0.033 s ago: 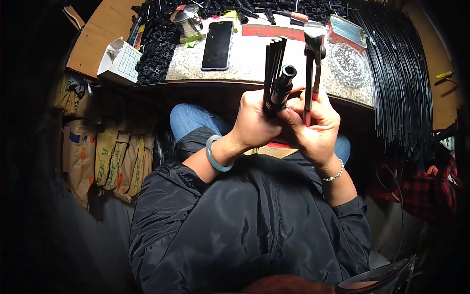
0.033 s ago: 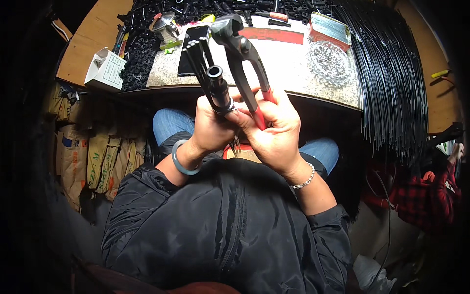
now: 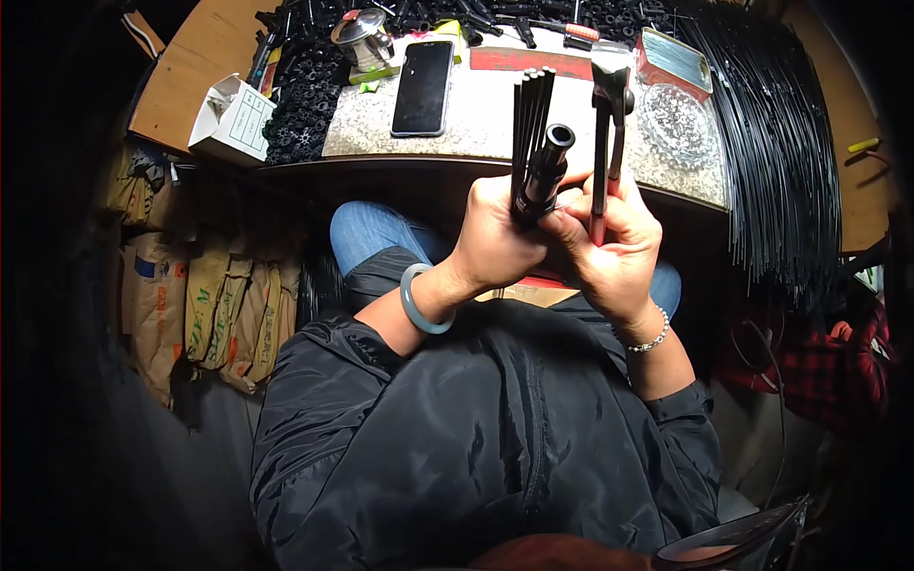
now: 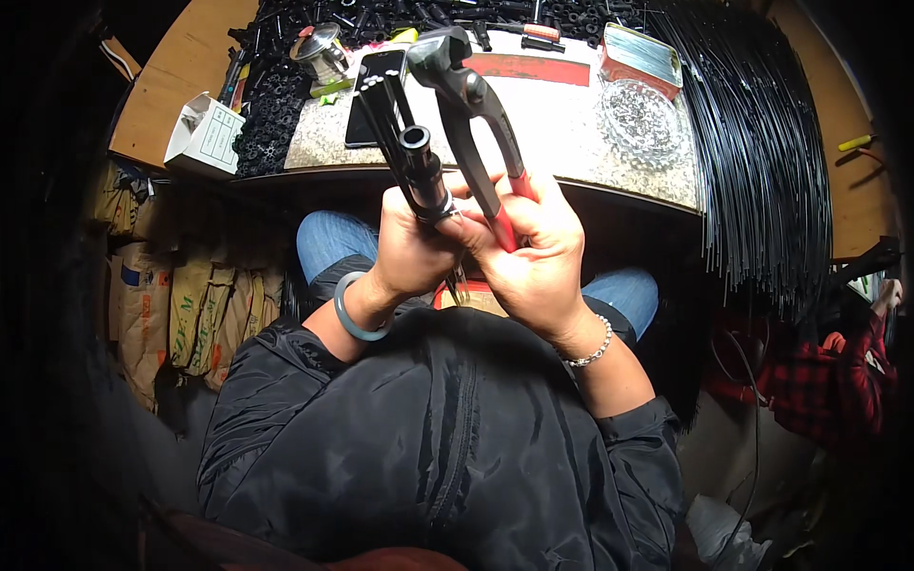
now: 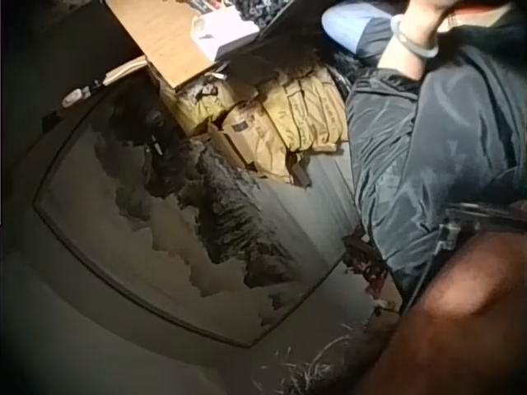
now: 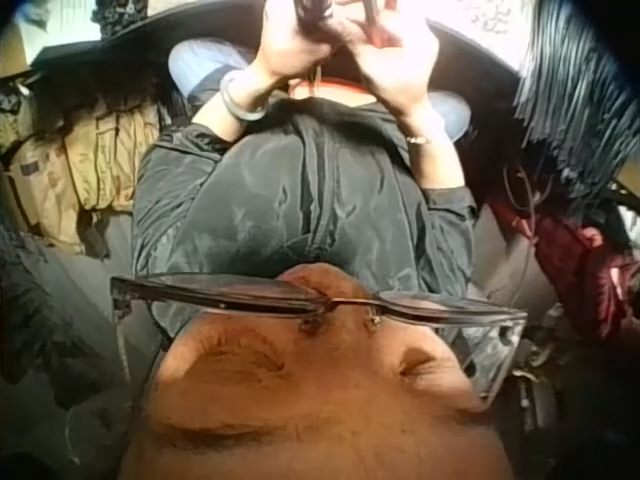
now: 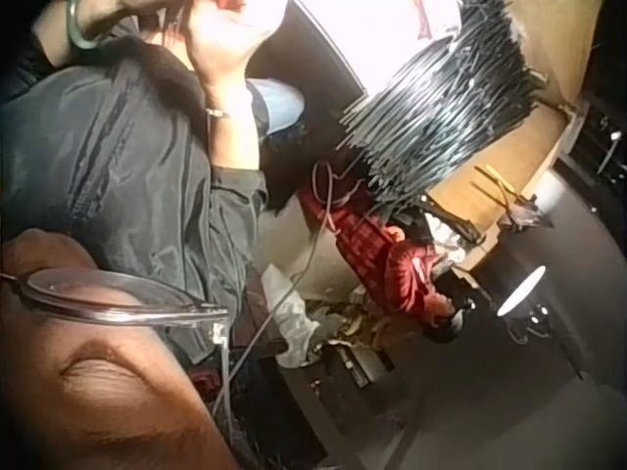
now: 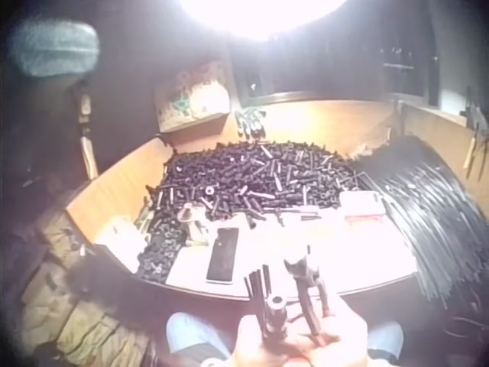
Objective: Assembling and crimping connectors onto black cables at a workbench.
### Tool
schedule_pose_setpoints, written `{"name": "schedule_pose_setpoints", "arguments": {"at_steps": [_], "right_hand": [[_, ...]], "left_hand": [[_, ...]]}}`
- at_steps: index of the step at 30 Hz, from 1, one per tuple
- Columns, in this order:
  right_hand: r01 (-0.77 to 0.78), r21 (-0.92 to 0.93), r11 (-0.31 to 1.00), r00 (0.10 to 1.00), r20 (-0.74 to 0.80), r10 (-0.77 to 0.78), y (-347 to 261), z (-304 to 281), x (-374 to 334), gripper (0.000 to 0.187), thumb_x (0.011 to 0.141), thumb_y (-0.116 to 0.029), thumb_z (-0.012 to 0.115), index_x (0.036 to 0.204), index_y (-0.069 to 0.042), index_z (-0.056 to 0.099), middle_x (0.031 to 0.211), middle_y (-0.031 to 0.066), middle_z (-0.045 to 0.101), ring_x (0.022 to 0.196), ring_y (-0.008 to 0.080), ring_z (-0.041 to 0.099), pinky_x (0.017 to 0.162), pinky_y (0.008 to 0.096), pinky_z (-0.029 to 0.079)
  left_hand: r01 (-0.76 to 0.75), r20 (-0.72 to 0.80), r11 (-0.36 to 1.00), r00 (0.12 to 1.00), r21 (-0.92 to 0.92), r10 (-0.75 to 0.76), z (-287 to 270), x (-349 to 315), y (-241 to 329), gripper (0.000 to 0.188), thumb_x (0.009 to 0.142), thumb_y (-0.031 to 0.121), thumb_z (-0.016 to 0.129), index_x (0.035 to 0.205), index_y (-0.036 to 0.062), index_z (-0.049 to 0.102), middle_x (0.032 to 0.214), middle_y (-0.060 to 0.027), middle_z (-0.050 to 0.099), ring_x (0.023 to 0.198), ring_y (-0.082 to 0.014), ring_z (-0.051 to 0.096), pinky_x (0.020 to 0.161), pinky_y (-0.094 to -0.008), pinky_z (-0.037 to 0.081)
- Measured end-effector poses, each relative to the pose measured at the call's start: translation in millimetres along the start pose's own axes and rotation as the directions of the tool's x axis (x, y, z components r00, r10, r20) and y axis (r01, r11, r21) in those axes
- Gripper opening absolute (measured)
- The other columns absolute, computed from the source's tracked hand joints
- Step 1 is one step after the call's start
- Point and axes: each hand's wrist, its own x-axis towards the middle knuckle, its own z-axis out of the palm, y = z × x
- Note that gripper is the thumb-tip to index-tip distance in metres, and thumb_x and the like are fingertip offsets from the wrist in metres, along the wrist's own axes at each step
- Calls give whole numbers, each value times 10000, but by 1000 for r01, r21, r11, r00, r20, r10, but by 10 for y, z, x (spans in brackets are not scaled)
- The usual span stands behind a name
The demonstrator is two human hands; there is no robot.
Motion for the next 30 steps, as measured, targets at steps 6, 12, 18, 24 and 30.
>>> {"name": "schedule_pose_setpoints", "arguments": {"at_steps": [6, 12, 18, 24, 30], "right_hand": [[77, -286, 955, 995, -35, -91, -141, -71, 35, 277, 701, -72, 764, 945, 13, 667, 1016, 128, 586, 940, 206, 565, 820, 292, 440], [74, -419, 905, 997, 55, -56, -150, -306, -42, 147, 709, -15, 741, 827, 24, 665, 814, 70, 533, 788, 177, 518, 673, 254, 419], [194, -791, 580, 977, 212, -38, -410, -688, -78, 262, 629, -38, 730, 878, -54, 652, 844, 75, 536, 674, 217, 542, 562, 301, 457], [406, -877, 257, 913, 377, -155, -497, -700, -33, 223, 672, -134, 734, 867, -83, 640, 889, 59, 542, 685, 189, 527, 552, 291, 413], [480, -865, 145, 871, 450, -199, -511, -680, -42, 159, 734, -139, 701, 832, -59, 605, 887, 68, 558, 644, 184, 509, 514, 287, 376]], "left_hand": [[106, -16, 993, 994, 44, -105, -13, 33, 77, 123, 785, -13, 632, 906, -30, 623, 874, -107, 681, 769, -89, 610, 673, -251, 490], [32, -140, 999, 990, 20, -29, -3, 12, 81, 173, 842, 13, 594, 999, -46, 636, 725, -27, 626, 652, -38, 548, 564, -211, 437], [167, -243, 985, 955, -40, -172, -185, 84, 143, 203, 862, 5, 564, 1045, -11, 651, 583, 71, 475, 539, 1, 399, 472, -189, 323], [99, -207, 995, 974, 0, -97, -131, 128, 101, 169, 850, -8, 542, 961, -76, 651, 510, 66, 443, 458, 18, 357, 420, -177, 262], [85, -176, 996, 981, 4, -83, -139, 124, 90, 212, 846, -34, 494, 987, -80, 645, 529, 61, 458, 471, 15, 360, 430, -177, 269]]}}
